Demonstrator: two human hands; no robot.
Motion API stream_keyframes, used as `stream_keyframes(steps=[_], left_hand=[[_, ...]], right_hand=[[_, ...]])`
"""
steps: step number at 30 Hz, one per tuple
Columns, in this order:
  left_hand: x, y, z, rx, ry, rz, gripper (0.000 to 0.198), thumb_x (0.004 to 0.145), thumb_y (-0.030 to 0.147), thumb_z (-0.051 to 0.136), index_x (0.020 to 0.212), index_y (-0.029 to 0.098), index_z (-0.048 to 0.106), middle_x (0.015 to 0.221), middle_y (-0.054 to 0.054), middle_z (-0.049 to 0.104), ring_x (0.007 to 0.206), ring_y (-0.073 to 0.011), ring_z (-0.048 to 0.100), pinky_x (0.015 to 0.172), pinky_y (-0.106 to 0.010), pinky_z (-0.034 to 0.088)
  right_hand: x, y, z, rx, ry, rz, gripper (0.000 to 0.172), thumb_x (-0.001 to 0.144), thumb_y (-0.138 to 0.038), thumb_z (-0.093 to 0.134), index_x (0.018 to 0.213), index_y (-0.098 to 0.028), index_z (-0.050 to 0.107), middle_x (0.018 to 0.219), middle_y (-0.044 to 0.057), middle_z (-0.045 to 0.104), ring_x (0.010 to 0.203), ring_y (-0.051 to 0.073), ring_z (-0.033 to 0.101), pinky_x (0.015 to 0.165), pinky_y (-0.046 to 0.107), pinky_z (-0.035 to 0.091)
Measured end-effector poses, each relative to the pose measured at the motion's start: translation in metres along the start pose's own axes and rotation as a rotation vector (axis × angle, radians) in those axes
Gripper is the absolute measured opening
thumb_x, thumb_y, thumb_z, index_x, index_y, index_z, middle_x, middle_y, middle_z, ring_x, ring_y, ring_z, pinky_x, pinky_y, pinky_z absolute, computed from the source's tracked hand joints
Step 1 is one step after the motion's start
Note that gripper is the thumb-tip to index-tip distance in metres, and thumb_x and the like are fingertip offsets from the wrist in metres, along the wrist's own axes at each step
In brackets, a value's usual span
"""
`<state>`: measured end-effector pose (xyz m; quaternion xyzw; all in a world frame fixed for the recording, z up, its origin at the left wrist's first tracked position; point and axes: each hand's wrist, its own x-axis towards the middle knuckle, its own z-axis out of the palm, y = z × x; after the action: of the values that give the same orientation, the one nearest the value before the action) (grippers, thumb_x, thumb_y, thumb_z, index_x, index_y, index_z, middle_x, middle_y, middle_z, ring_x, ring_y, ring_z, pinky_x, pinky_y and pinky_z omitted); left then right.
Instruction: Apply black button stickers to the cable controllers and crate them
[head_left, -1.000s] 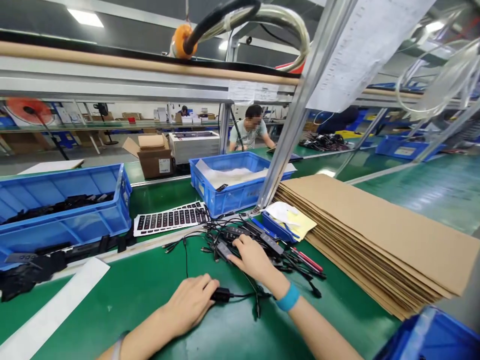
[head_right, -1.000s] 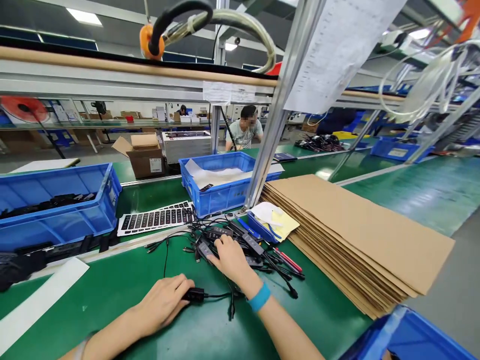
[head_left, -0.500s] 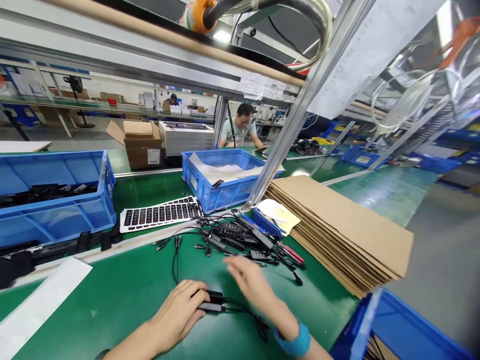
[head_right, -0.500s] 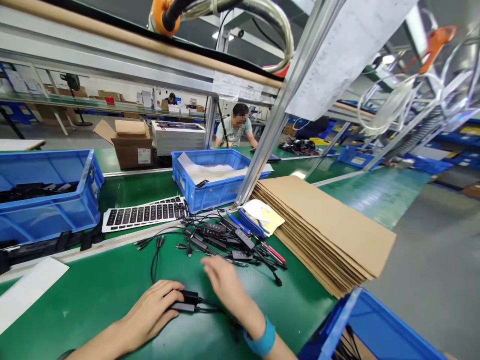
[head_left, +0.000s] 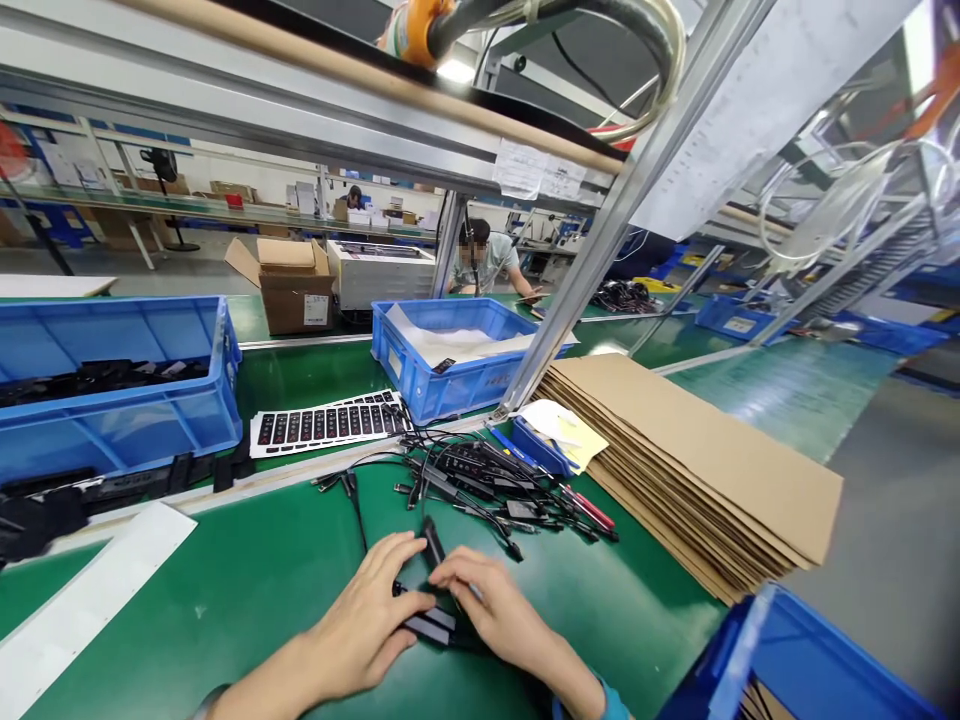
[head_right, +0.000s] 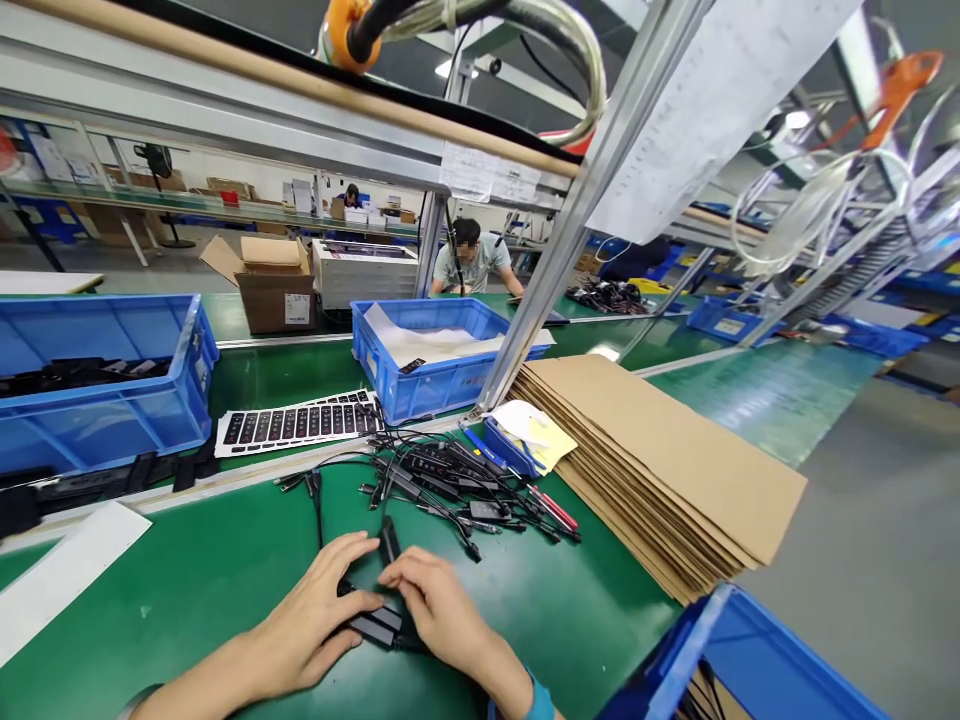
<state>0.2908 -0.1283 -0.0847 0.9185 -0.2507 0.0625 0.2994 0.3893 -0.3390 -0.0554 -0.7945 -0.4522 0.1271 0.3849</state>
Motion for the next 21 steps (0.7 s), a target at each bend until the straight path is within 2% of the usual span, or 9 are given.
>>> stream_keyframes(steps=[2, 5, 6, 8, 10, 12, 14, 17, 21], left_hand=[[0.001, 0.001, -0.002, -0.030, -0.058, 0.001, 0.045, 0.079, 0.011, 0.058, 0.122, 0.025, 0.053, 0.153, -0.014, 0.025, 0.143, -0.0377, 0.018, 0.112, -0.063, 0.026], [0.004, 0.004, -0.008, -0.058, -0.097, -0.013, 0.042, 0.082, 0.011, 0.055, 0.121, 0.026, 0.051, 0.143, -0.013, 0.038, 0.137, -0.0340, 0.029, 0.110, -0.058, 0.031], [0.005, 0.005, -0.009, -0.059, -0.090, -0.020, 0.041, 0.082, 0.011, 0.056, 0.120, 0.026, 0.051, 0.139, -0.013, 0.041, 0.133, -0.0332, 0.033, 0.108, -0.056, 0.034], [0.006, 0.007, -0.011, -0.051, -0.061, -0.037, 0.041, 0.080, 0.010, 0.058, 0.118, 0.025, 0.052, 0.132, -0.012, 0.044, 0.125, -0.0321, 0.038, 0.103, -0.052, 0.039], [0.007, 0.009, -0.010, -0.038, -0.047, -0.058, 0.042, 0.079, 0.010, 0.060, 0.118, 0.025, 0.053, 0.124, -0.012, 0.046, 0.115, -0.0303, 0.043, 0.096, -0.049, 0.043], [0.007, 0.009, -0.009, -0.039, -0.056, -0.090, 0.039, 0.080, 0.012, 0.062, 0.116, 0.026, 0.055, 0.112, -0.009, 0.049, 0.104, -0.0271, 0.047, 0.088, -0.045, 0.047], [0.007, 0.009, -0.008, -0.055, -0.063, -0.109, 0.037, 0.080, 0.013, 0.062, 0.114, 0.026, 0.057, 0.107, -0.008, 0.050, 0.099, -0.0255, 0.048, 0.084, -0.043, 0.047], [0.006, 0.007, -0.008, -0.068, -0.029, -0.087, 0.041, 0.076, 0.008, 0.062, 0.113, 0.026, 0.058, 0.125, -0.010, 0.044, 0.115, -0.0304, 0.042, 0.096, -0.050, 0.043], [0.004, 0.003, -0.006, -0.058, -0.005, -0.059, 0.047, 0.070, 0.004, 0.062, 0.111, 0.026, 0.059, 0.146, -0.010, 0.028, 0.136, -0.0380, 0.022, 0.109, -0.061, 0.028]], right_hand=[[0.011, 0.000, -0.006, 0.013, -0.028, 0.050, 0.022, 0.092, -0.018, 0.043, 0.097, -0.022, 0.064, 0.089, 0.005, 0.064, 0.082, 0.018, 0.062, 0.073, 0.029, 0.050], [0.036, 0.009, -0.030, -0.162, 0.142, 0.215, 0.014, 0.090, -0.022, 0.047, 0.090, -0.018, 0.061, 0.090, 0.007, 0.062, 0.081, 0.020, 0.059, 0.071, 0.032, 0.047], [0.042, 0.010, -0.037, -0.196, 0.157, 0.252, 0.013, 0.090, -0.024, 0.049, 0.086, -0.018, 0.060, 0.086, 0.007, 0.061, 0.078, 0.021, 0.058, 0.069, 0.032, 0.045], [0.048, 0.008, -0.040, -0.195, 0.073, 0.270, 0.011, 0.084, -0.029, 0.061, 0.080, -0.019, 0.059, 0.074, 0.003, 0.059, 0.069, 0.020, 0.056, 0.062, 0.031, 0.043], [0.042, 0.001, -0.032, -0.178, -0.054, 0.254, 0.021, 0.070, -0.028, 0.076, 0.081, -0.020, 0.061, 0.072, 0.000, 0.059, 0.066, 0.019, 0.057, 0.059, 0.028, 0.042], [0.028, -0.008, -0.019, -0.160, -0.138, 0.254, 0.035, 0.064, -0.022, 0.080, 0.093, -0.021, 0.061, 0.085, 0.001, 0.061, 0.075, 0.019, 0.059, 0.065, 0.028, 0.045], [0.013, -0.014, -0.007, -0.126, -0.161, 0.266, 0.040, 0.070, -0.017, 0.074, 0.106, -0.024, 0.057, 0.103, 0.003, 0.058, 0.088, 0.020, 0.059, 0.075, 0.029, 0.047], [-0.001, -0.012, -0.002, -0.077, -0.137, 0.253, 0.034, 0.084, -0.012, 0.057, 0.114, -0.026, 0.054, 0.112, 0.004, 0.052, 0.095, 0.019, 0.057, 0.084, 0.031, 0.047], [-0.002, -0.002, -0.002, -0.162, -0.119, 0.185, 0.051, 0.080, -0.008, 0.059, 0.127, -0.026, 0.050, 0.115, 0.007, 0.050, 0.104, 0.022, 0.054, 0.090, 0.036, 0.047]])
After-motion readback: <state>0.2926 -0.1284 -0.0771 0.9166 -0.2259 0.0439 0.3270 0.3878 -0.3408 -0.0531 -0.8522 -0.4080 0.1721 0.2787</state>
